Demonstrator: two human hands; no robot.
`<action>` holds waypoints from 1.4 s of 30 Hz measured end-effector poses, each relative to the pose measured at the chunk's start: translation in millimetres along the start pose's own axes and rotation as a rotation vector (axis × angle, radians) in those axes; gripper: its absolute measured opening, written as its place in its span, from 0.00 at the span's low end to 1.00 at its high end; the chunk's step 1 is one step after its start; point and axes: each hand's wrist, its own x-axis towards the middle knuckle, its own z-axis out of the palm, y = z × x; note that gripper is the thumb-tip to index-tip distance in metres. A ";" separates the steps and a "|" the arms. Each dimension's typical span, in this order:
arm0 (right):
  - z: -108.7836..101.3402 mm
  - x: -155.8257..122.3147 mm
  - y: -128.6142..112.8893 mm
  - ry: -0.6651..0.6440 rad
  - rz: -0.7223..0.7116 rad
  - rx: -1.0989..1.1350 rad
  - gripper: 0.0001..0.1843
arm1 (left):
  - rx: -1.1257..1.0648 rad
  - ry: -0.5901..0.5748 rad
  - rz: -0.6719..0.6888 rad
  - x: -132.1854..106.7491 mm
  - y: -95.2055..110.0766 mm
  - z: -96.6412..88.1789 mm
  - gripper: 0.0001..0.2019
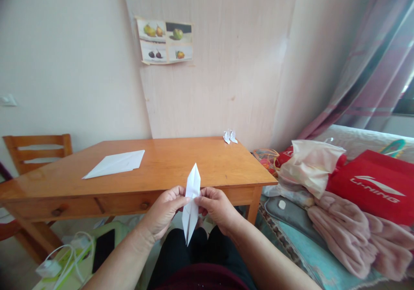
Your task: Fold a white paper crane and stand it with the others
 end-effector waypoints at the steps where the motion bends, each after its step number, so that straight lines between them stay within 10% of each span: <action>1: 0.0 0.1 0.6 0.007 -0.003 -0.006 0.14 | -0.005 0.001 0.014 -0.3 -0.1 0.5 0.12; 33: 4.2 0.2 16.3 0.095 -0.398 -0.050 0.15 | 0.193 0.111 0.266 -0.2 -3.7 -3.6 0.08; 42: 1.7 -5.2 13.1 0.026 -0.302 -0.079 0.16 | 0.169 0.091 0.248 -1.3 -2.2 -4.4 0.09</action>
